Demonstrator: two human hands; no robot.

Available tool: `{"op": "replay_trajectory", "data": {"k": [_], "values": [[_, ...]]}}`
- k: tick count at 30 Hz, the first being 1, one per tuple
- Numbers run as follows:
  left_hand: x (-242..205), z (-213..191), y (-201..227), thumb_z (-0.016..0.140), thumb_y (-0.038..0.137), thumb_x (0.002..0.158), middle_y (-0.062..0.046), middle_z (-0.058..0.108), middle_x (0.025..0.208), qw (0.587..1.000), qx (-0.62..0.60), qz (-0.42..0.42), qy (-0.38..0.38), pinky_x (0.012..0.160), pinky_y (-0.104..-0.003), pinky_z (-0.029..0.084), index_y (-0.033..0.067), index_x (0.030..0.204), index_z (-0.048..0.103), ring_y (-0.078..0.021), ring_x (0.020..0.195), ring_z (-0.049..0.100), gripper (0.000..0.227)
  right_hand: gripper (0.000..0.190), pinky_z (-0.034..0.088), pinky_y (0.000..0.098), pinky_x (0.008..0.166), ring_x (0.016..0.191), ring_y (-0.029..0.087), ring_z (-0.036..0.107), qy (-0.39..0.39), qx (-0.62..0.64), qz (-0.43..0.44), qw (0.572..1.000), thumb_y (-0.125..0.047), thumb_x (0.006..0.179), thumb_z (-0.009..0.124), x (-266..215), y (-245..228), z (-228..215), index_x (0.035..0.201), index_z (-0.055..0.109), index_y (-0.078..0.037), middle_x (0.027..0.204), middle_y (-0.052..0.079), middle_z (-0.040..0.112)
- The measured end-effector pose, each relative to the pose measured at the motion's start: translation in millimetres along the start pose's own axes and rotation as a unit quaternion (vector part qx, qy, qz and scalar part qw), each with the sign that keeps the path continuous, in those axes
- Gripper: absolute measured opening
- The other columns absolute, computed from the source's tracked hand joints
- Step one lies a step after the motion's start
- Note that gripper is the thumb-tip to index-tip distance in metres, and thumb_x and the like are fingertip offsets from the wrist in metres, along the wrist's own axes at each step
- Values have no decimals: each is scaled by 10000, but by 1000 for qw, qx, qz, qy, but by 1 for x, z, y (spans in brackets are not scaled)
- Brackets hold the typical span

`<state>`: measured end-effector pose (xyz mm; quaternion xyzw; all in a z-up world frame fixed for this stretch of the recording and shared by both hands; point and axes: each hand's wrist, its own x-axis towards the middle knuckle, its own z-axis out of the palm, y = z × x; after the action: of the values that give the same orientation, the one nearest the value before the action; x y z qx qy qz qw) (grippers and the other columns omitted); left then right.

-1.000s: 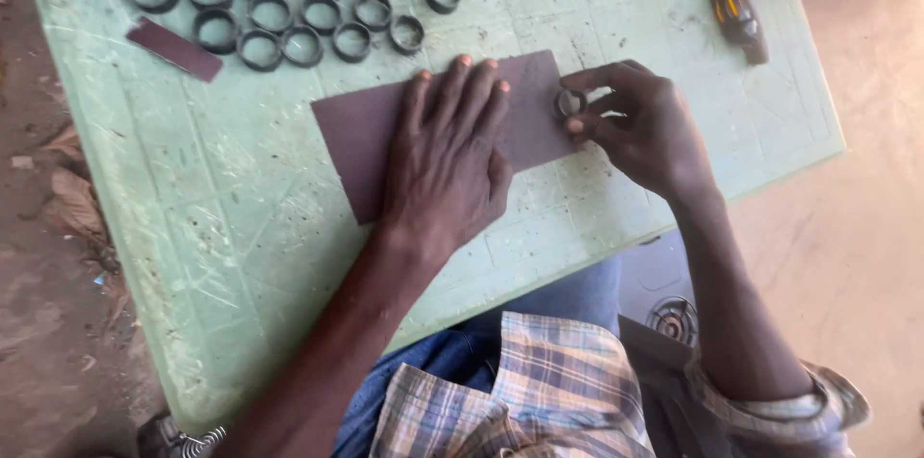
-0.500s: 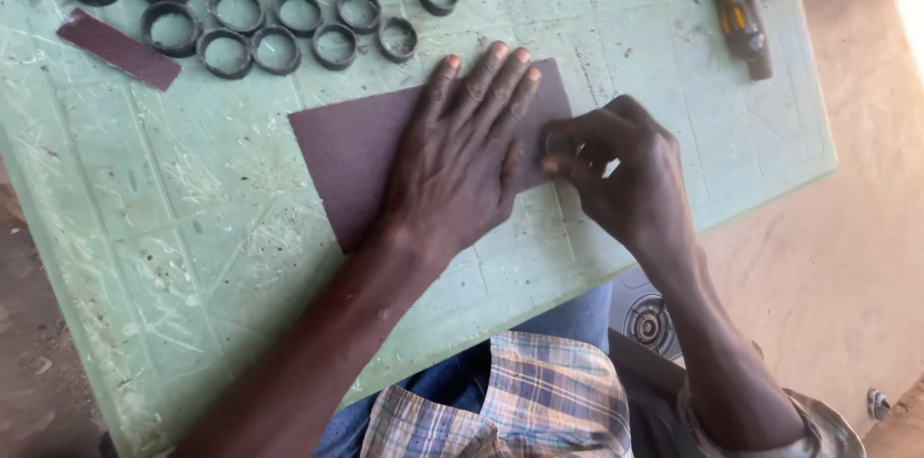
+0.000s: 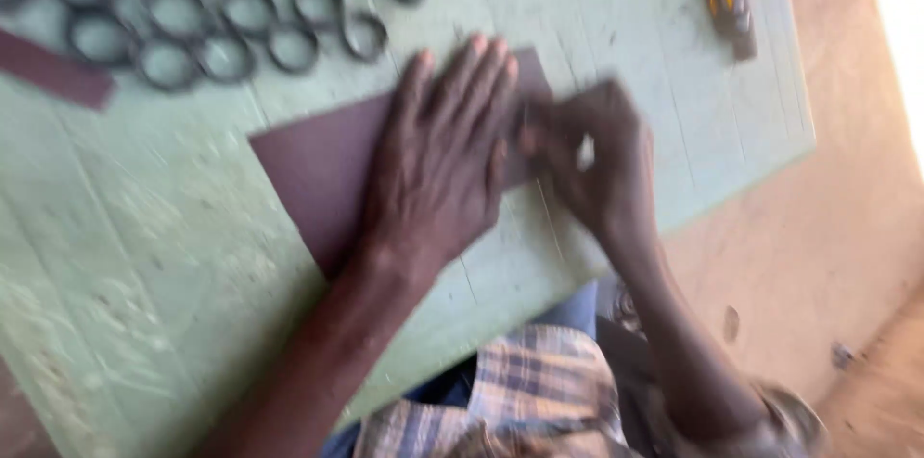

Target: Sand the inner and outer surfaces of circular metal or plastic rings using a sheet of sandpaper.

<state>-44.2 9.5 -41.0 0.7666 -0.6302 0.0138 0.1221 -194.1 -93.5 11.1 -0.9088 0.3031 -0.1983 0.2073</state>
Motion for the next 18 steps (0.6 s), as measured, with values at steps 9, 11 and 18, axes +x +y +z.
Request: {"op": "replay_trajectory", "data": {"k": [9, 11, 18], "values": [[-2, -3, 2, 167, 424, 1094, -71, 130, 1731, 1000, 9, 15, -15, 1277, -447, 2, 85, 1651, 161, -212, 1590, 89, 653, 192, 514, 357, 710, 757, 202, 613, 29, -15, -14, 999, -53, 874, 842, 11, 0, 6, 986, 695, 1, 906, 90, 706], [4, -8, -5, 163, 422, 1083, -71, 130, 1727, 1000, 21, 6, -4, 1272, -447, 4, 84, 1646, 162, -211, 1584, 89, 657, 184, 512, 367, 705, 745, 209, 602, 40, -16, -30, 999, -58, 847, 848, 0, -10, 7, 947, 705, -1, 868, 91, 698], [-3, -4, 1, 137, 425, 1085, -59, 120, 1729, 998, 56, 23, -31, 1267, -446, 12, 91, 1649, 161, -206, 1582, 89, 656, 197, 496, 398, 752, 833, 230, 598, 53, -74, -56, 994, -138, 963, 866, 14, 35, 17, 1066, 756, -10, 908, 93, 663]]}}
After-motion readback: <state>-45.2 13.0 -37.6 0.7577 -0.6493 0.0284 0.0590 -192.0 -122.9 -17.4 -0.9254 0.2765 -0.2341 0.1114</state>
